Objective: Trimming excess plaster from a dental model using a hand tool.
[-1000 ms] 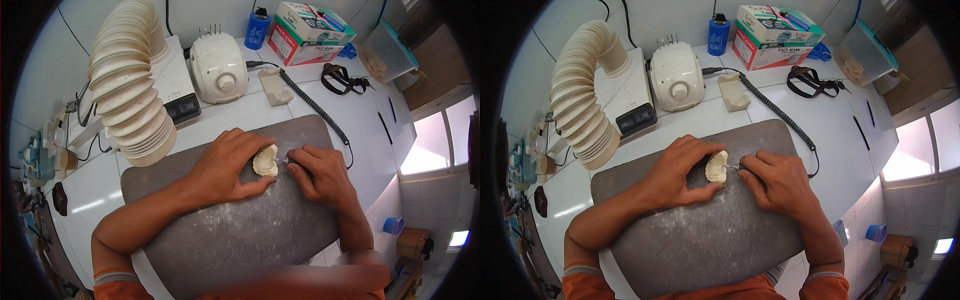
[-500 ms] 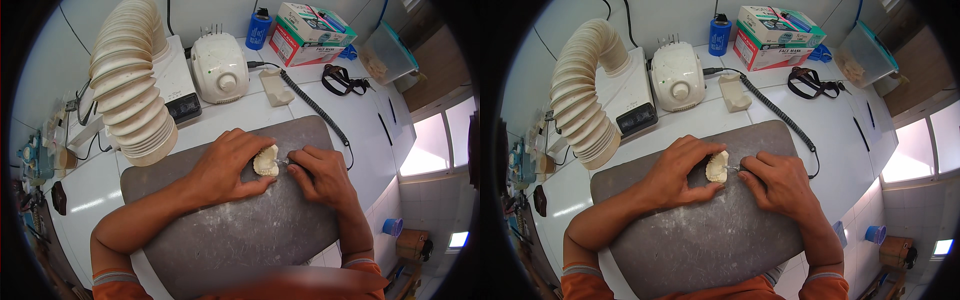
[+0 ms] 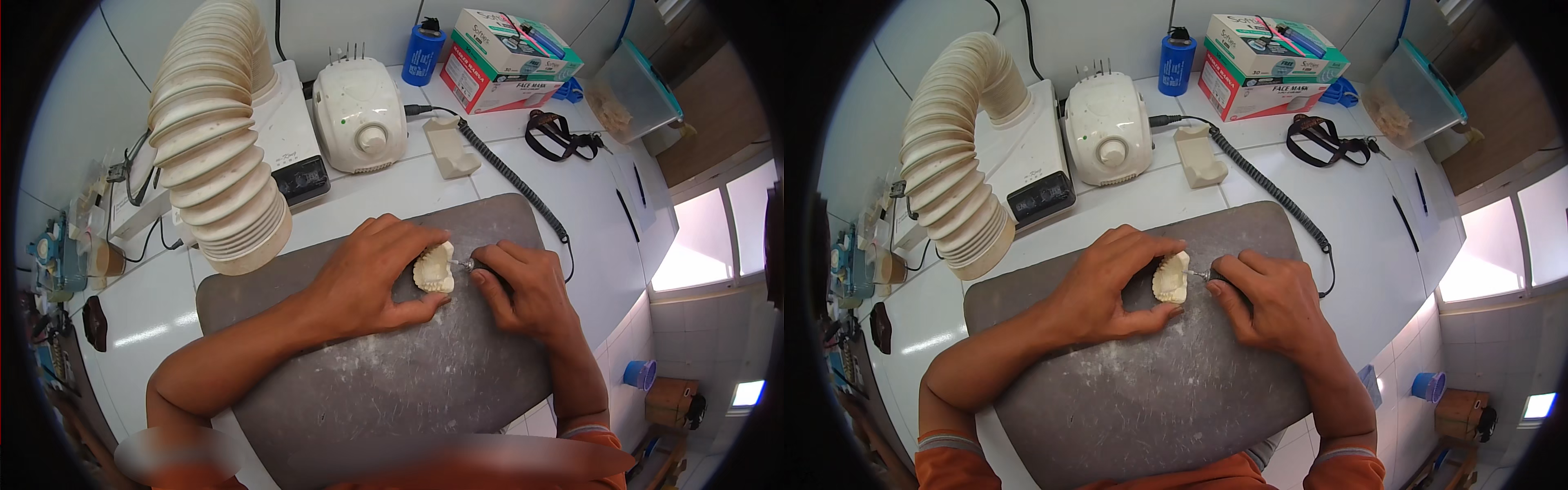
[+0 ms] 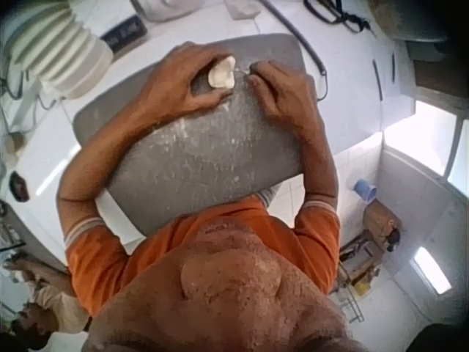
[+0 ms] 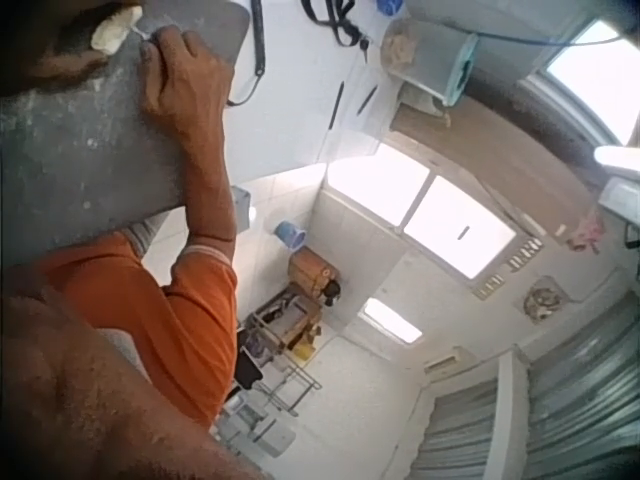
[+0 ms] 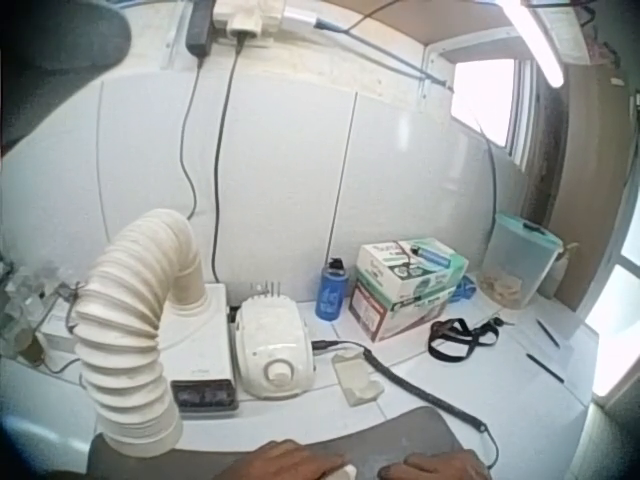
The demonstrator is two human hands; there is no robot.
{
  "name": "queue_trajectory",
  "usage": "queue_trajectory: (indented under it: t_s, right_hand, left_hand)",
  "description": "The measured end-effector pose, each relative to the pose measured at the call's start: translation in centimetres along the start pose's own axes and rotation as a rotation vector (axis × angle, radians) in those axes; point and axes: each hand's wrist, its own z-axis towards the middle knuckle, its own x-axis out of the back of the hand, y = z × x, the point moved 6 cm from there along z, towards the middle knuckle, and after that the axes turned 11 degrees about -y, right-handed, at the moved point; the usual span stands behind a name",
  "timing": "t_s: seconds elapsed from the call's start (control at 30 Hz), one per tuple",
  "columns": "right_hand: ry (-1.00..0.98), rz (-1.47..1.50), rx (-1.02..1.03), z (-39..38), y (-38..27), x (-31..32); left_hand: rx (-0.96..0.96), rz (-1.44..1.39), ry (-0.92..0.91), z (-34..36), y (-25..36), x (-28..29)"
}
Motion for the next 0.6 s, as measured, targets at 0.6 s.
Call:
queue_trajectory:
  t_s: [0.6]
  right_hand:
    - [0.014, 0.012, -0.030, 0.07, 0.14, -0.01]
  left_hand:
    - [0.002, -0.001, -0.004, 0.05, -0.14, -0.06]
